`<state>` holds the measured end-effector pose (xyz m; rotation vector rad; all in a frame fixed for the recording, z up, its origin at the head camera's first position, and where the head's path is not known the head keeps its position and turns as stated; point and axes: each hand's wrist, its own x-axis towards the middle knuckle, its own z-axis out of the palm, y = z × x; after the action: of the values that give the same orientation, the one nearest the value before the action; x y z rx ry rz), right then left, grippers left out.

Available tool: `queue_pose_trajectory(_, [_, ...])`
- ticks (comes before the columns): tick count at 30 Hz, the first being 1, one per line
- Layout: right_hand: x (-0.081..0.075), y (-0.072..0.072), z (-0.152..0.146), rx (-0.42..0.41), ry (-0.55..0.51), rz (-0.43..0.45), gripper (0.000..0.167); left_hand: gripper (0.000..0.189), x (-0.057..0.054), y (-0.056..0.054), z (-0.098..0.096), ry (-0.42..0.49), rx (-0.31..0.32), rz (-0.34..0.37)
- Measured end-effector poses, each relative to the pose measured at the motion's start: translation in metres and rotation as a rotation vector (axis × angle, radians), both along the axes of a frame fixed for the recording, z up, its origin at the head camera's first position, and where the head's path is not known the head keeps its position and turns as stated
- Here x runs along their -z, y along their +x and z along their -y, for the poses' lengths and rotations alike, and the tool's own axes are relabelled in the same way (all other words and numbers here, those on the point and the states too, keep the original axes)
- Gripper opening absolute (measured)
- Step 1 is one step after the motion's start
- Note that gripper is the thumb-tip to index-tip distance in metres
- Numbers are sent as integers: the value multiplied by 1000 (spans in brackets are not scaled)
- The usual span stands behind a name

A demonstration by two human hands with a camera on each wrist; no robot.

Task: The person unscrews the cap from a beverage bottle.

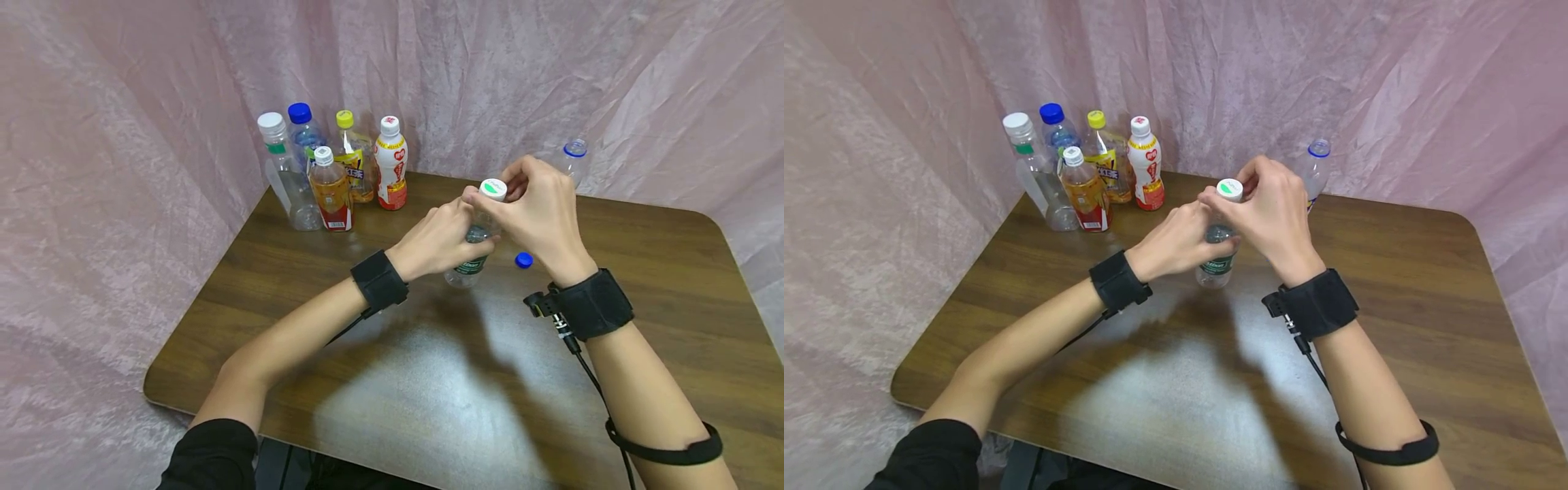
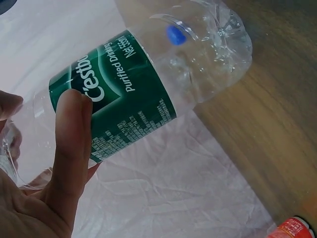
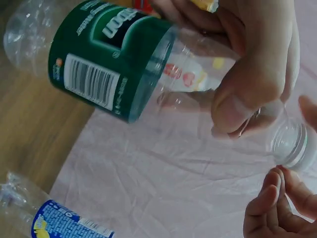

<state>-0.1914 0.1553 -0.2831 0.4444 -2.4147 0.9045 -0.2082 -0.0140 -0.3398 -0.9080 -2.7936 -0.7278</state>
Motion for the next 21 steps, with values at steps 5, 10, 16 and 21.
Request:
queue_pose_trajectory(5, [0, 0, 2, -6, 16, -32, 43, 73, 1, 1, 0, -9, -13, 10])
queue_pose_trajectory(10, [-3, 0, 0, -42, 44, -39, 40, 67, 0, -1, -1, -9, -11, 23])
queue_pose_trajectory(16, [-7, 2, -5, -131, 48, -28, 29, 58, 0, -2, -1, 21, -11, 37])
queue_pose_trajectory(21, [-8, 2, -8, -159, 35, 55, 25, 55, 3, -2, -1, 47, -6, 47])
